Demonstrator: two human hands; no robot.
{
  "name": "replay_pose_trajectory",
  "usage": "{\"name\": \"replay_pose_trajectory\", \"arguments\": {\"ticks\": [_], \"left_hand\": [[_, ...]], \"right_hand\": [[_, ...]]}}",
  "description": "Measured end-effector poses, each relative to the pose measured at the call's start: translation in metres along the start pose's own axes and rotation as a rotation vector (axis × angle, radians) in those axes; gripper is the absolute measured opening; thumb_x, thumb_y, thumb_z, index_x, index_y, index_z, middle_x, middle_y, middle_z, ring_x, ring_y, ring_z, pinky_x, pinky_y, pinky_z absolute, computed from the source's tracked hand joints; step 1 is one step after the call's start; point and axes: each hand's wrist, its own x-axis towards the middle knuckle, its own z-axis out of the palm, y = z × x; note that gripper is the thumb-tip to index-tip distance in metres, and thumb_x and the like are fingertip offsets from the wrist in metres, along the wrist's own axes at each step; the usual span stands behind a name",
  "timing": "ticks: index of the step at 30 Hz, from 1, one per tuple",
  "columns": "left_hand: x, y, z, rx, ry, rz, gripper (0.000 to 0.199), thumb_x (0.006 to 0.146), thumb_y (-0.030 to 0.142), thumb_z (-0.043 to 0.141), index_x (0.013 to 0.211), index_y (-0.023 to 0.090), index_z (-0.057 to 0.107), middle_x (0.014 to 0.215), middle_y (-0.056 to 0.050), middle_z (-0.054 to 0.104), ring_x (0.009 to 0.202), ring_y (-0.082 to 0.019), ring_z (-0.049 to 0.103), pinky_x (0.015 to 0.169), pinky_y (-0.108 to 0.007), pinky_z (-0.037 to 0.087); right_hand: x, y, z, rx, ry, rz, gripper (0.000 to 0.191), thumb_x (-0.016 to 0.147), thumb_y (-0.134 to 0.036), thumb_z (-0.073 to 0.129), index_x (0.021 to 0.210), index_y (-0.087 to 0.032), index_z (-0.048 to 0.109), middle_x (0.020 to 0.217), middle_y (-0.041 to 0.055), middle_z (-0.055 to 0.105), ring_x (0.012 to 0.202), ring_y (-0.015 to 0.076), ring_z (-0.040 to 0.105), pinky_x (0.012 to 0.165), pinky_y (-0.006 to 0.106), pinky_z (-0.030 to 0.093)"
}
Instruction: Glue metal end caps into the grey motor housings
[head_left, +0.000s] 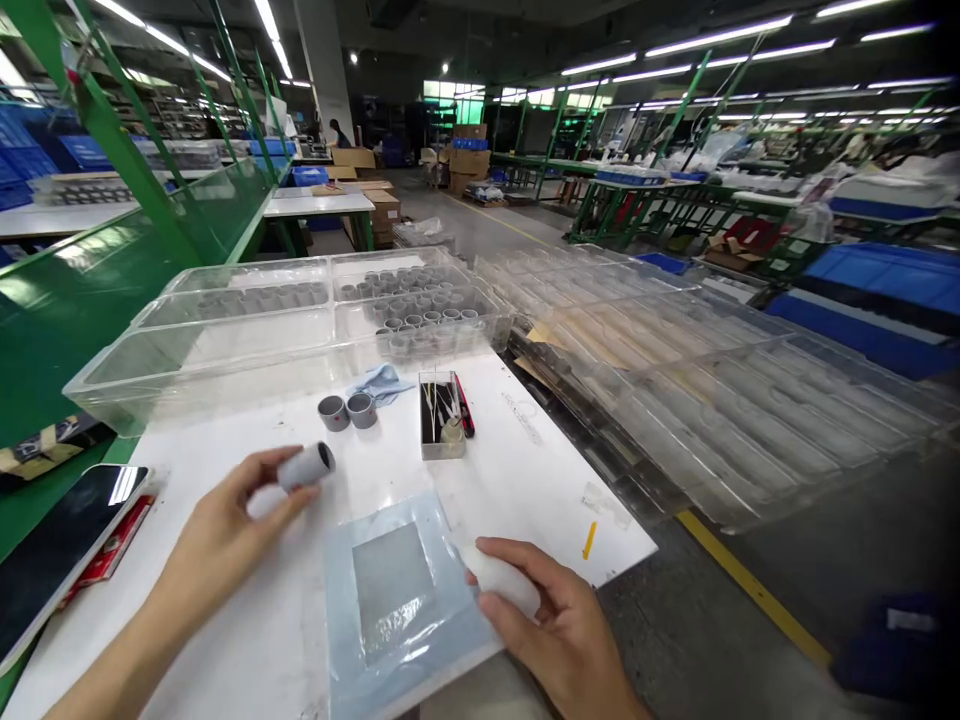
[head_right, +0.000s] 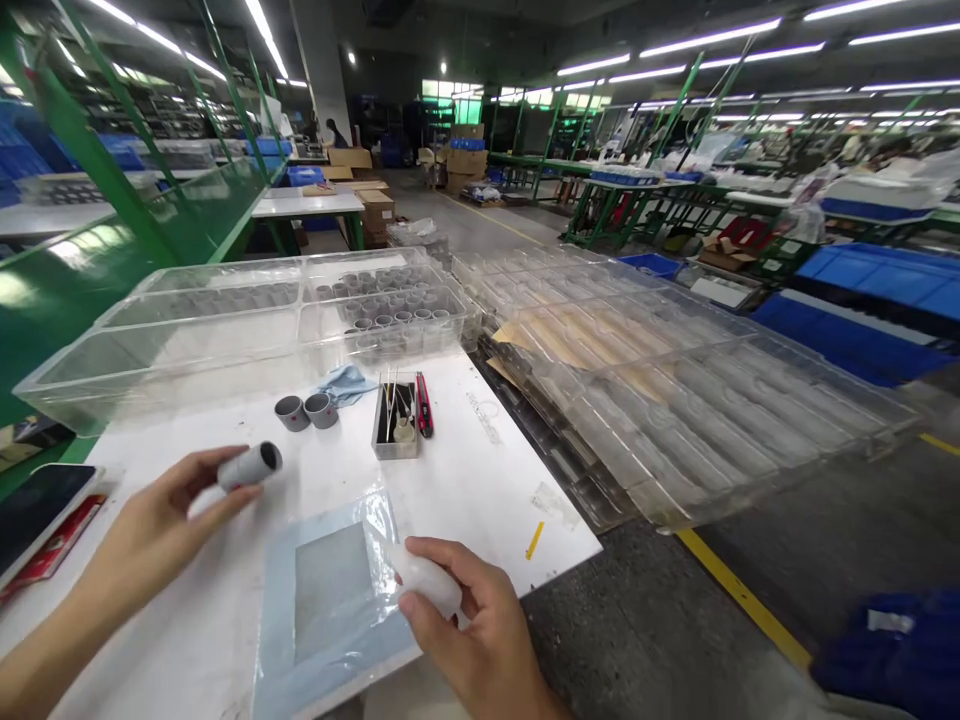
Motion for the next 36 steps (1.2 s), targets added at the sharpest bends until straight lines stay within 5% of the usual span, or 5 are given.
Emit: {"name": "replay_pose_trajectory", "arguments": {"ticks": [8,16,22,28,36], "left_hand": [[-0.108,0.009,0.029,-0.431,-0.214,-0.241,0.041,0.073,0.052,0.088,0.111,0.039,0.083,0.127,-0.003,0.078,0.125,-0.033,0.066,0.090,-0.030,0.060],[-0.093,-0.029,0.014,-0.219,-0.396,-0.216,0.050,0.083,0.062,0.073,0.124,0.035,0.080,0.113,-0.008,0.084,0.103,-0.038,0.077,0.078,-0.038,0.067],[-0.100,-0.014,0.017,-0.177,-0.342,-0.245,0.048,0.083,0.061,0.075,0.124,0.038,0.079,0.113,-0.003,0.082,0.099,-0.028,0.076,0.079,-0.027,0.065],[-0.100,-0.016,0.018,-0.301,-0.397,0.061,0.032,0.091,0.033,0.077,0.121,0.045,0.075,0.135,0.002,0.072,0.133,-0.023,0.064,0.100,-0.021,0.059],[-0.098,-0.029,0.019,-0.237,-0.445,0.276,0.038,0.094,0.016,0.073,0.123,0.040,0.069,0.137,-0.001,0.067,0.130,-0.022,0.066,0.093,-0.019,0.063]], "right_hand": [[0.001,0.017,0.001,0.074,0.234,-0.205,0.030,0.092,-0.053,0.074,0.098,-0.024,0.076,0.089,0.0052,0.074,0.067,0.0182,0.063,0.058,0.028,0.054],[-0.002,0.026,0.026,0.039,0.144,-0.548,0.029,0.103,-0.046,0.057,0.104,-0.024,0.075,0.087,0.0062,0.072,0.079,0.0236,0.065,0.065,0.035,0.051],[0.002,0.015,0.032,0.050,0.104,-0.601,0.020,0.102,-0.039,0.059,0.109,-0.026,0.073,0.084,0.0031,0.069,0.072,0.0204,0.062,0.061,0.034,0.046],[0.003,0.012,0.039,0.065,0.052,-0.589,0.011,0.094,-0.032,0.065,0.098,-0.025,0.072,0.076,0.0000,0.064,0.061,0.0167,0.057,0.055,0.034,0.041],[0.008,0.006,0.045,0.091,-0.008,-0.549,0.010,0.093,-0.030,0.065,0.088,-0.024,0.071,0.067,-0.0029,0.062,0.057,0.0155,0.056,0.058,0.035,0.044]]}}
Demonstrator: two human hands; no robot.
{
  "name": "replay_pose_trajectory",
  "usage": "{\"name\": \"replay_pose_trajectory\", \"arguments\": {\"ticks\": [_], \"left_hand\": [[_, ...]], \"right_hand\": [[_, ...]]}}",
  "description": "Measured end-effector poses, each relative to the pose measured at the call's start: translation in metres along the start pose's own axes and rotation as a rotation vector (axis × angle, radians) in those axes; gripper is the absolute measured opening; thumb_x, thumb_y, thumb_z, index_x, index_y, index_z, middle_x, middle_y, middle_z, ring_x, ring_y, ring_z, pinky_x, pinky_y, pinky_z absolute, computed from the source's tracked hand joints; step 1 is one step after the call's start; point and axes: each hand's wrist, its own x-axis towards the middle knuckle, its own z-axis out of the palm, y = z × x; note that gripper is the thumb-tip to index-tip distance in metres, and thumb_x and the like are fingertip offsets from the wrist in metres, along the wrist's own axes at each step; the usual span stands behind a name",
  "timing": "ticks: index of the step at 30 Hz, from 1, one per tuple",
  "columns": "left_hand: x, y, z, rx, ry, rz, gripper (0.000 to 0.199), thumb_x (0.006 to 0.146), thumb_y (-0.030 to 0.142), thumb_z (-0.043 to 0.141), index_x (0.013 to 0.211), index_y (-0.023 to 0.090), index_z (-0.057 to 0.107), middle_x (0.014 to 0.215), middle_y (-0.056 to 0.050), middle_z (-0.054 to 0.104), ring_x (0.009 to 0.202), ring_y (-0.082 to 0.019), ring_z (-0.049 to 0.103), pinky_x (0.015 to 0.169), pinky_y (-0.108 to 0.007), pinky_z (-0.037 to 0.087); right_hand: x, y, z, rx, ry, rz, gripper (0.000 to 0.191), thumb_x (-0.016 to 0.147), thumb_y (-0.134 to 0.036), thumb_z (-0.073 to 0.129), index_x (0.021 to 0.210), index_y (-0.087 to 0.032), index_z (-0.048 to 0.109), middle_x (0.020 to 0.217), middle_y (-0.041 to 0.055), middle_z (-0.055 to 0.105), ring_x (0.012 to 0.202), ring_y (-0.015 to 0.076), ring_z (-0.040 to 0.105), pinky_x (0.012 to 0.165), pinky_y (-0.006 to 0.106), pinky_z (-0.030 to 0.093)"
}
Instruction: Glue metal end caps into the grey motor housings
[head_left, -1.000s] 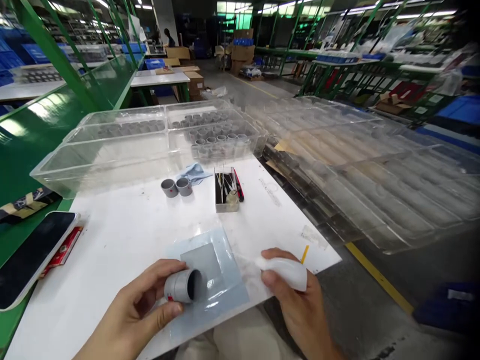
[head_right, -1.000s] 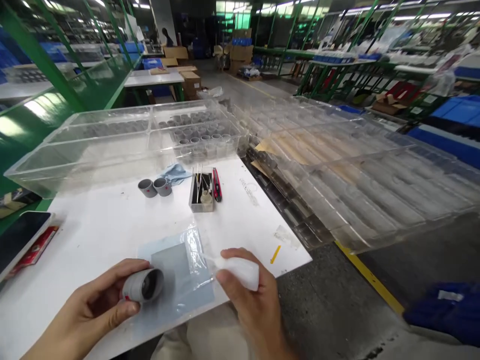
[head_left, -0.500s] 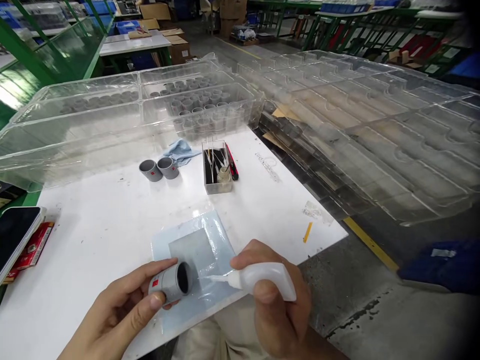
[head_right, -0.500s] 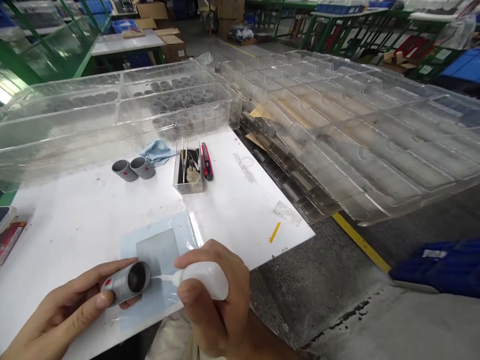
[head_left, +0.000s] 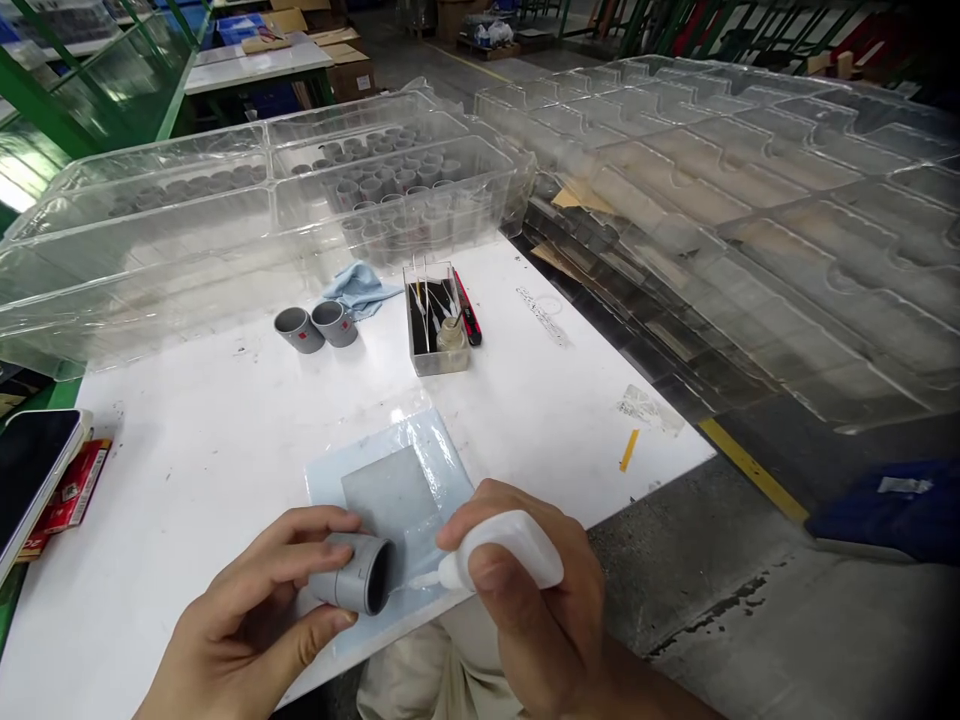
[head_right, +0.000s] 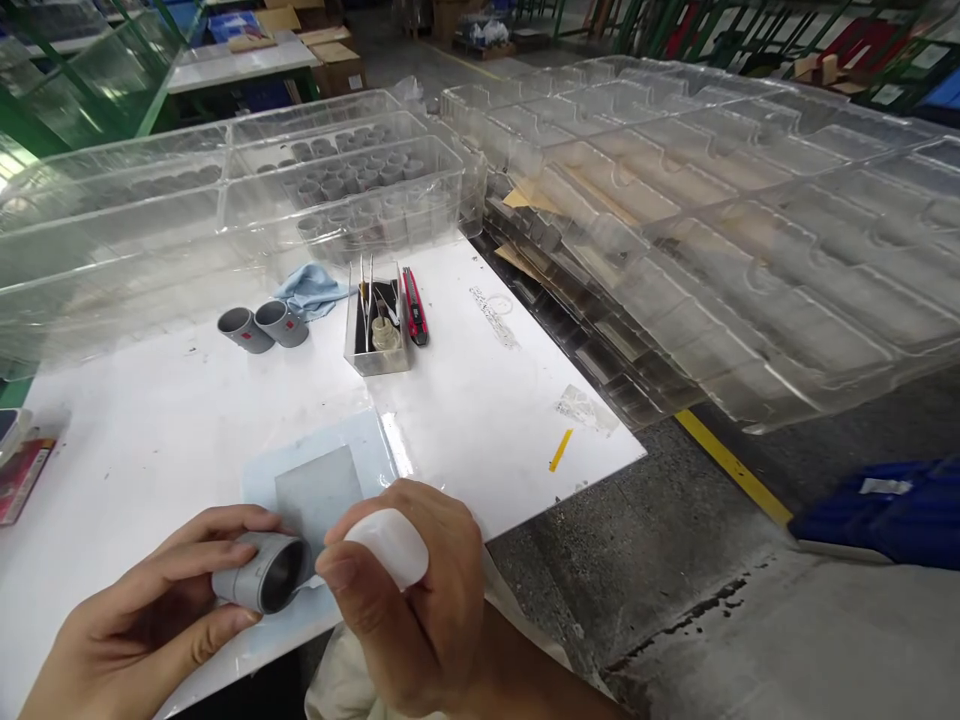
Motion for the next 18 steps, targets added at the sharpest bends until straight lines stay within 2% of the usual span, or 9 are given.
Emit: {"name": "replay_pose_trajectory", "arguments": {"ticks": [7,13,18], "left_hand": [[0.0003,0.0017,0.0005,0.030,0.002,0.020,0.038,0.094,0.014,0.073,0.122,0.039,0.069,0.136,-0.001,0.067,0.128,-0.021,0.067,0.092,-0.018,0.063],[0.0011,0.0015,0.0006,0.044,-0.004,0.021,0.039,0.094,0.013,0.071,0.122,0.038,0.069,0.137,0.000,0.067,0.128,-0.019,0.066,0.095,-0.018,0.061],[0.0000,0.0038,0.0011,0.024,0.018,0.025,0.038,0.093,0.013,0.071,0.121,0.038,0.070,0.136,0.000,0.067,0.127,-0.017,0.066,0.095,-0.016,0.061]], "right_hand": [[0.0011,-0.0018,0.0054,0.027,0.005,0.067,0.013,0.093,-0.032,0.066,0.085,-0.024,0.072,0.063,-0.0039,0.058,0.054,0.0134,0.053,0.056,0.033,0.043],[0.0023,-0.0013,0.0083,0.084,0.023,0.132,0.026,0.097,-0.041,0.063,0.080,-0.023,0.072,0.062,-0.0039,0.056,0.050,0.0109,0.046,0.049,0.030,0.036],[0.0040,-0.0003,0.0079,0.112,0.021,0.179,0.027,0.098,-0.041,0.064,0.079,-0.023,0.072,0.058,-0.0053,0.049,0.047,0.0088,0.040,0.045,0.028,0.032]]}}
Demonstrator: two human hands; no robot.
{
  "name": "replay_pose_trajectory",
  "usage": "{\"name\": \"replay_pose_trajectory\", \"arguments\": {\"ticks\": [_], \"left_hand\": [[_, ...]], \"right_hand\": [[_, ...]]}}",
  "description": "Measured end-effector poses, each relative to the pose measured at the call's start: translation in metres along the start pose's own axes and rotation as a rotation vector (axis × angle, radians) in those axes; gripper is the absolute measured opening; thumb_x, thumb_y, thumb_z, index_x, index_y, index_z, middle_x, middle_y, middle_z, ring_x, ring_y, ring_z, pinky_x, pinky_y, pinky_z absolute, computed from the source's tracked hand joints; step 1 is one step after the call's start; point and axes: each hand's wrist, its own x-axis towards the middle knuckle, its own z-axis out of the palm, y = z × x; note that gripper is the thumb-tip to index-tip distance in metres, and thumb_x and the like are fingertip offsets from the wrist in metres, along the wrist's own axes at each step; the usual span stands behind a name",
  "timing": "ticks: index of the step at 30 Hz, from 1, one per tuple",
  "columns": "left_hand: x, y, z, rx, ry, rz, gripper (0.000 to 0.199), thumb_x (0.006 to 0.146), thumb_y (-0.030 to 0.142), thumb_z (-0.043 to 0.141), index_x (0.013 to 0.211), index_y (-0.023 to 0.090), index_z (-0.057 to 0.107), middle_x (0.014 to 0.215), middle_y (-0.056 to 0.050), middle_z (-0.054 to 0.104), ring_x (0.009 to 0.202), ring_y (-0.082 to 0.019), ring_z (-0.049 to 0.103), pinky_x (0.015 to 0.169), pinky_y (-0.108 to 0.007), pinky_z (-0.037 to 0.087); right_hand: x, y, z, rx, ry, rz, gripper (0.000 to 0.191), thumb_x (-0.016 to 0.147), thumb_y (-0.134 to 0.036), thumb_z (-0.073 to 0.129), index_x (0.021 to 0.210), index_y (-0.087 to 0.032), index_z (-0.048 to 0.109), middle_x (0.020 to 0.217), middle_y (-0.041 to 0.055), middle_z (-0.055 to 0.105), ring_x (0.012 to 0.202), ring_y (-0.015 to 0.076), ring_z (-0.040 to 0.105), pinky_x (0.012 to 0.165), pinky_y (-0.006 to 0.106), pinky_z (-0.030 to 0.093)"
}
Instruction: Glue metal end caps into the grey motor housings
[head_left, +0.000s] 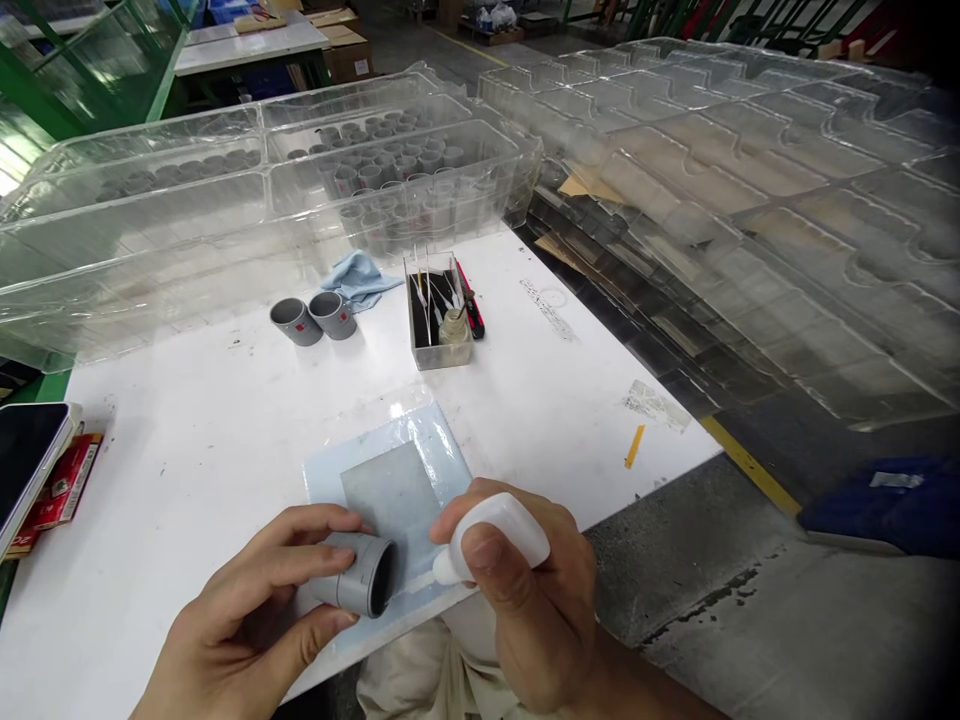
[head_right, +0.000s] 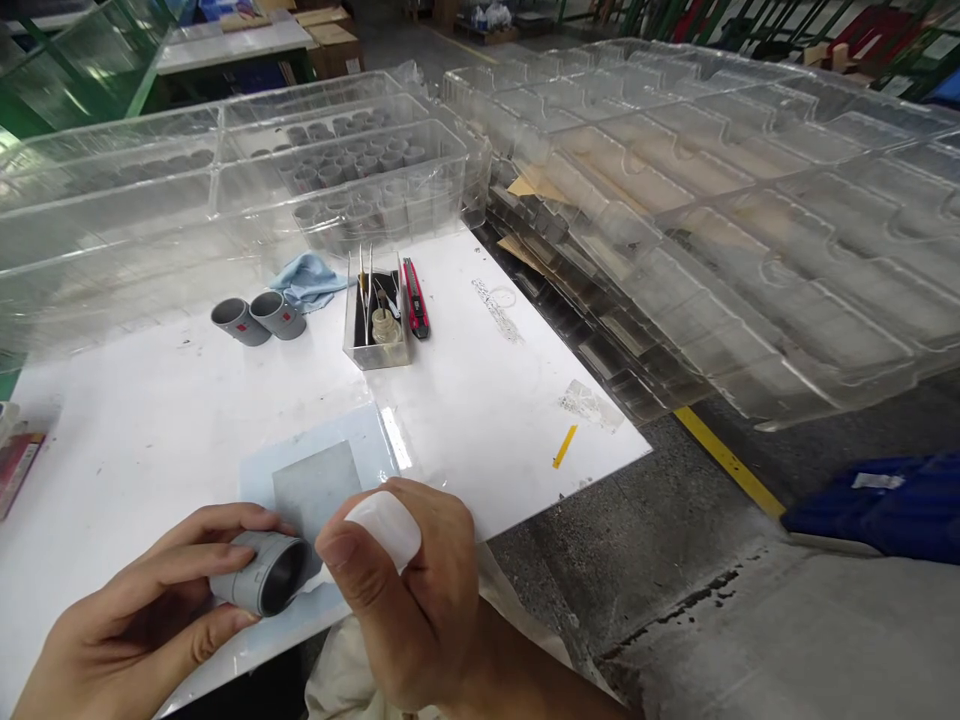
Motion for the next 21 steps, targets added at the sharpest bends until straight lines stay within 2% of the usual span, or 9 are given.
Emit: {"name": "replay_pose_trajectory", "arguments": {"ticks": [6,11,16,21], "left_hand": [[-0.0004,-0.0003,0.0009,-0.004,0.001,-0.028,0.036,0.094,0.014,0.072,0.120,0.039,0.070,0.136,0.001,0.067,0.128,-0.018,0.066,0.095,-0.016,0.061],[-0.0011,-0.0005,0.0002,-0.002,0.004,-0.031,0.037,0.093,0.014,0.073,0.120,0.039,0.071,0.136,0.002,0.067,0.127,-0.017,0.066,0.095,-0.016,0.061],[-0.0009,-0.0017,-0.0004,-0.001,-0.001,-0.009,0.038,0.093,0.012,0.072,0.120,0.038,0.071,0.135,-0.001,0.068,0.126,-0.020,0.067,0.093,-0.019,0.063],[-0.0019,-0.0014,-0.0009,-0.024,0.002,-0.024,0.038,0.094,0.011,0.070,0.120,0.038,0.071,0.136,0.000,0.067,0.127,-0.018,0.066,0.093,-0.017,0.061]], "right_hand": [[-0.0013,0.0005,-0.0016,-0.015,-0.016,0.000,0.027,0.097,-0.042,0.064,0.080,-0.024,0.073,0.060,-0.0046,0.054,0.048,0.0095,0.043,0.044,0.028,0.031],[-0.0025,0.0022,-0.0024,-0.001,-0.014,0.012,0.028,0.098,-0.043,0.062,0.080,-0.024,0.074,0.058,-0.0051,0.051,0.047,0.0098,0.041,0.043,0.028,0.030],[0.0000,0.0015,-0.0008,-0.001,-0.024,-0.014,0.024,0.096,-0.038,0.064,0.079,-0.023,0.072,0.059,-0.0047,0.051,0.046,0.0095,0.040,0.043,0.028,0.030],[0.0023,0.0006,-0.0023,-0.036,-0.036,-0.011,0.022,0.094,-0.035,0.066,0.077,-0.022,0.069,0.059,-0.0048,0.051,0.047,0.0092,0.041,0.045,0.027,0.031]]}}
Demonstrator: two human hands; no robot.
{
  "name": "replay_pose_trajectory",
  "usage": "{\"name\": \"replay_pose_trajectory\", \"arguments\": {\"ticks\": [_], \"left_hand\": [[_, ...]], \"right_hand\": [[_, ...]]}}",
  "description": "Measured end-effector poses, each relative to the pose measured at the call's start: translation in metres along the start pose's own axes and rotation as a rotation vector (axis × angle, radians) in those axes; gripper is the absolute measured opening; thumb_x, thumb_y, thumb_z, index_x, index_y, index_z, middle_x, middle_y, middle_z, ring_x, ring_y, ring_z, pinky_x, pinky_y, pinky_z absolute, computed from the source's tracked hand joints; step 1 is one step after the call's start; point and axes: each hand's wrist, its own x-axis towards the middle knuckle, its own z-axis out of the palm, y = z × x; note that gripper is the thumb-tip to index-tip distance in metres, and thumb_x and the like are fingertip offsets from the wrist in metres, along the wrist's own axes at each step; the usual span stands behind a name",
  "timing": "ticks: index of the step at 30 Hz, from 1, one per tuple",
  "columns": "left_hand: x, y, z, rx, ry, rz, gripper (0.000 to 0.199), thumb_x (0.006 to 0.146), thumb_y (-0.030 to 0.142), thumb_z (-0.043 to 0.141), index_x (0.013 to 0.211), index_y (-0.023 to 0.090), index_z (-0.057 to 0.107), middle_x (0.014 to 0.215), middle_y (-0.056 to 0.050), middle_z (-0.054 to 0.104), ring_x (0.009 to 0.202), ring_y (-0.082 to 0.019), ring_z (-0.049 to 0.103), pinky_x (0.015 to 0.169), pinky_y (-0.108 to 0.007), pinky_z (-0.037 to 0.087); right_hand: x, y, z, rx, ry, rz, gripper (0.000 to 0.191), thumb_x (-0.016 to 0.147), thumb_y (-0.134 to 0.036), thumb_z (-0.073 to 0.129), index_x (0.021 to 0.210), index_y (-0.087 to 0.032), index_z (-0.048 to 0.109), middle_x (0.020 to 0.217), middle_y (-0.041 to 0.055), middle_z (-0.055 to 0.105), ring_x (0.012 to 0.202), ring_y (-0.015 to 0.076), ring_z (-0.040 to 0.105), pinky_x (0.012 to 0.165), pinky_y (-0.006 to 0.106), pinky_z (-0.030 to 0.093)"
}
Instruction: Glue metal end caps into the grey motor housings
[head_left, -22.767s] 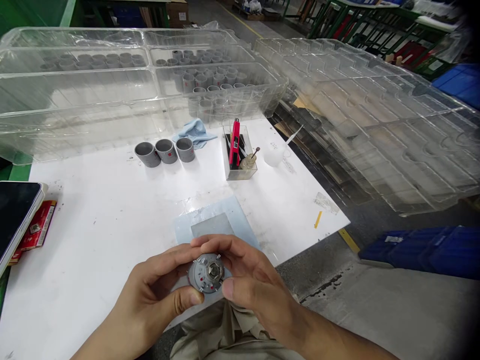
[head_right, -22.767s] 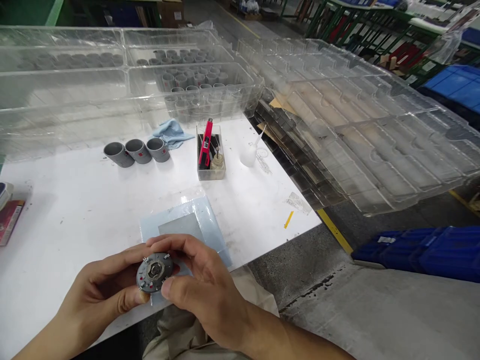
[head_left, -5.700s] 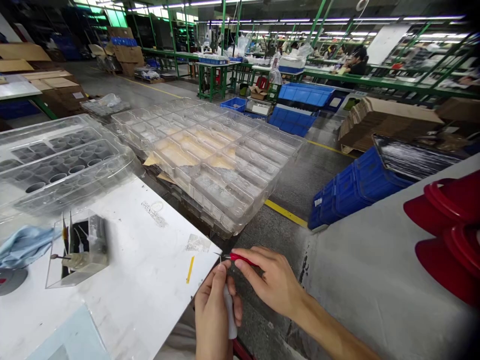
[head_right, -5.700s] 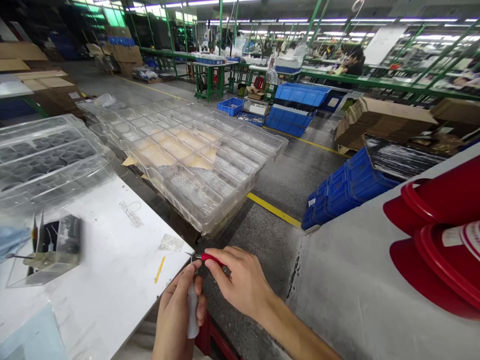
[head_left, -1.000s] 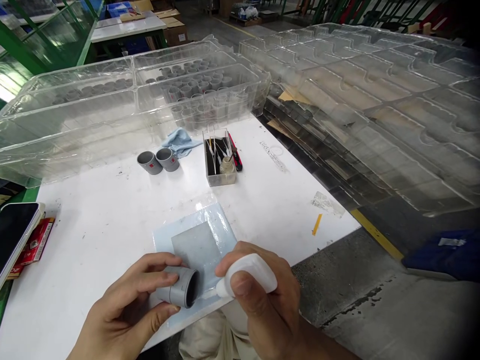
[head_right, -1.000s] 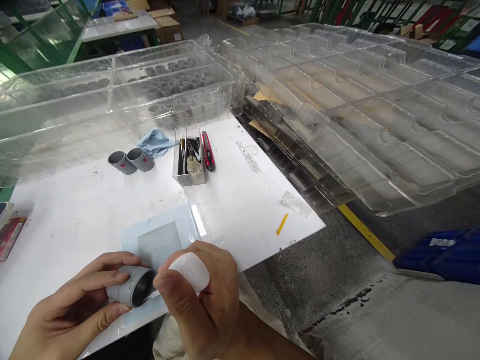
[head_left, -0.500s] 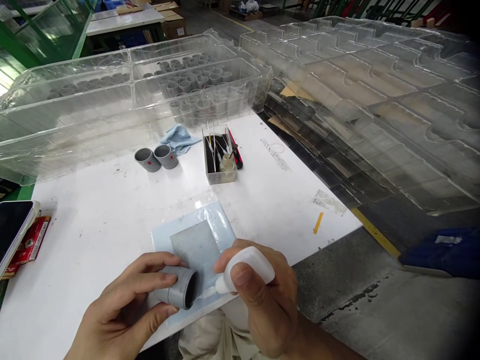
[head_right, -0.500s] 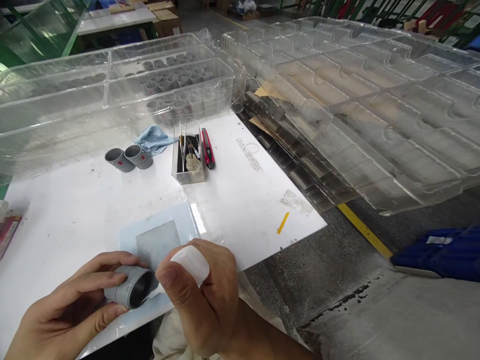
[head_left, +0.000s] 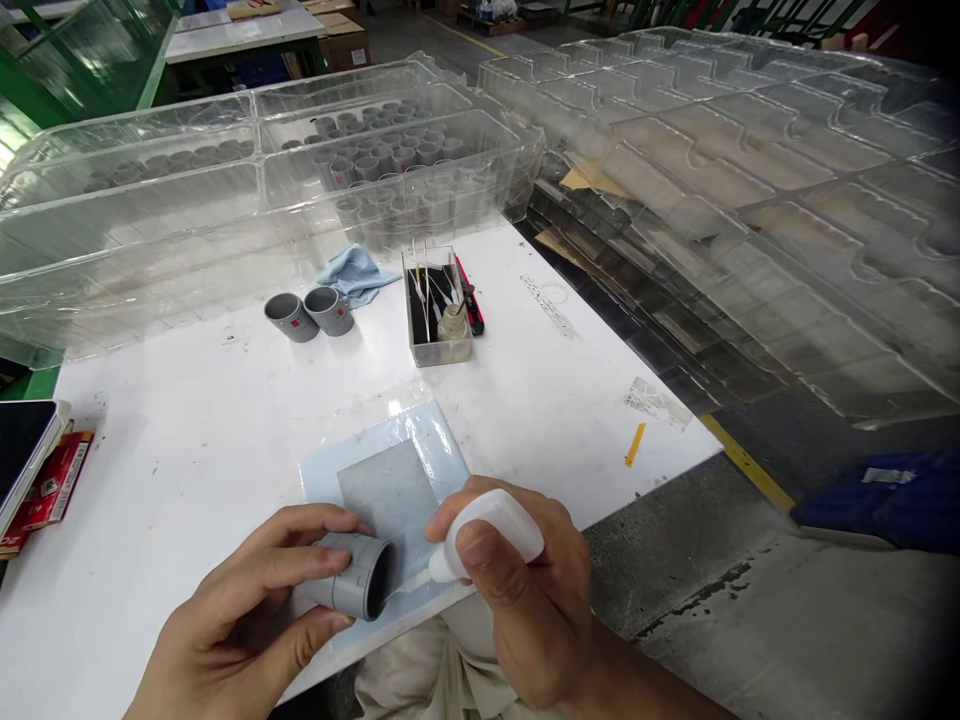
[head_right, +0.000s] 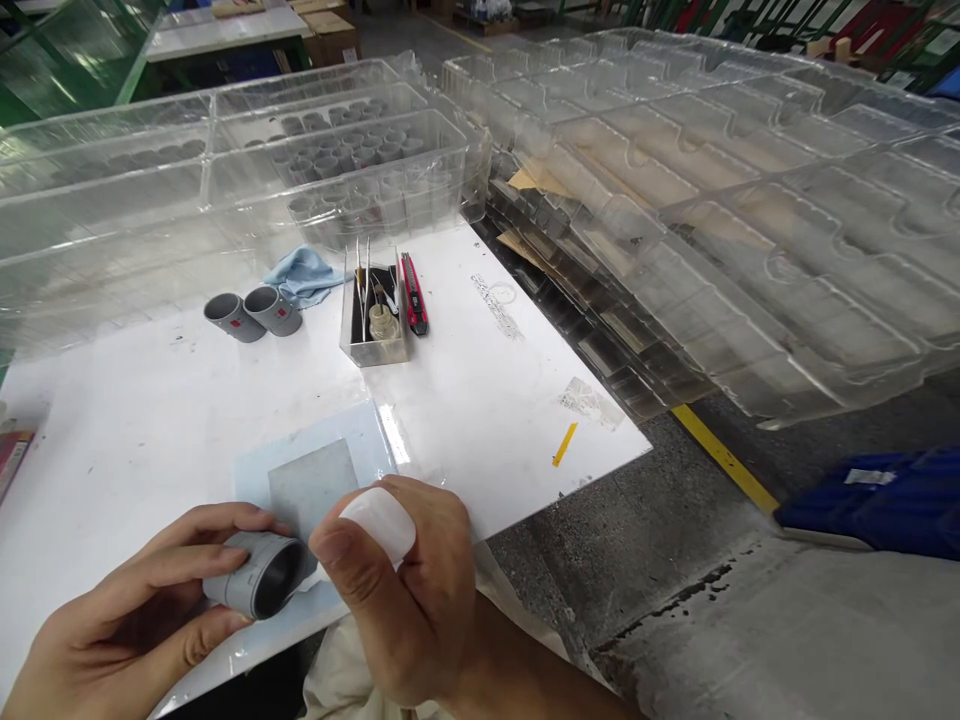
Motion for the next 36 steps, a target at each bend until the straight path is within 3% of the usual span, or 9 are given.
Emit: {"name": "replay_pose_trajectory", "arguments": {"ticks": [6,10,16,22,28,32,36], "left_hand": [[-0.001,0.003,0.006,-0.031,0.045,-0.041,0.033,0.094,0.015,0.071,0.117,0.039,0.073,0.134,0.002,0.068,0.127,-0.016,0.065,0.096,-0.016,0.058],[-0.001,0.004,0.009,-0.048,0.081,-0.079,0.030,0.095,0.019,0.071,0.115,0.040,0.074,0.133,0.004,0.068,0.128,-0.016,0.064,0.098,-0.015,0.057],[-0.001,0.000,0.003,-0.003,-0.005,-0.005,0.038,0.094,0.012,0.070,0.121,0.039,0.072,0.135,0.001,0.068,0.130,-0.018,0.064,0.098,-0.018,0.060],[-0.002,0.003,0.004,-0.013,0.050,-0.047,0.034,0.095,0.015,0.071,0.118,0.039,0.073,0.134,0.001,0.068,0.128,-0.017,0.064,0.098,-0.016,0.058],[0.000,-0.002,0.002,0.037,-0.009,0.040,0.041,0.092,0.010,0.072,0.124,0.037,0.069,0.135,-0.003,0.064,0.126,-0.021,0.065,0.093,-0.020,0.062],[0.002,0.005,0.008,-0.023,0.030,0.033,0.035,0.096,0.004,0.062,0.111,0.035,0.068,0.131,-0.001,0.057,0.123,-0.019,0.065,0.098,-0.024,0.060],[0.002,0.013,0.015,-0.066,0.093,0.036,0.034,0.097,-0.001,0.054,0.092,0.030,0.065,0.122,0.000,0.051,0.121,-0.018,0.064,0.101,-0.026,0.057]], "right_hand": [[0.000,0.001,0.000,-0.017,0.002,-0.020,0.023,0.094,-0.038,0.066,0.077,-0.022,0.069,0.057,-0.0040,0.048,0.048,0.0105,0.044,0.045,0.027,0.032],[-0.003,0.001,-0.001,-0.040,0.042,0.039,0.028,0.095,-0.042,0.065,0.076,-0.022,0.069,0.058,-0.0024,0.047,0.050,0.0133,0.047,0.044,0.028,0.032],[-0.010,0.004,-0.003,-0.112,0.068,0.038,0.030,0.100,-0.044,0.061,0.082,-0.022,0.071,0.060,-0.0028,0.051,0.053,0.0122,0.050,0.047,0.026,0.036],[-0.010,0.003,-0.001,-0.141,0.126,0.016,0.033,0.102,-0.043,0.059,0.079,-0.022,0.071,0.061,-0.0017,0.056,0.054,0.0125,0.052,0.049,0.027,0.038],[-0.010,0.003,-0.001,-0.130,0.154,0.030,0.035,0.102,-0.046,0.059,0.082,-0.022,0.074,0.063,-0.0008,0.060,0.054,0.0125,0.052,0.050,0.027,0.038],[-0.010,0.001,-0.001,0.013,0.170,0.128,0.039,0.100,-0.052,0.061,0.080,-0.022,0.074,0.064,-0.0009,0.062,0.056,0.0124,0.054,0.051,0.026,0.040],[-0.009,-0.004,0.000,0.004,0.139,0.136,0.035,0.099,-0.050,0.064,0.082,-0.022,0.076,0.062,-0.0013,0.059,0.054,0.0120,0.051,0.049,0.026,0.038]]}}
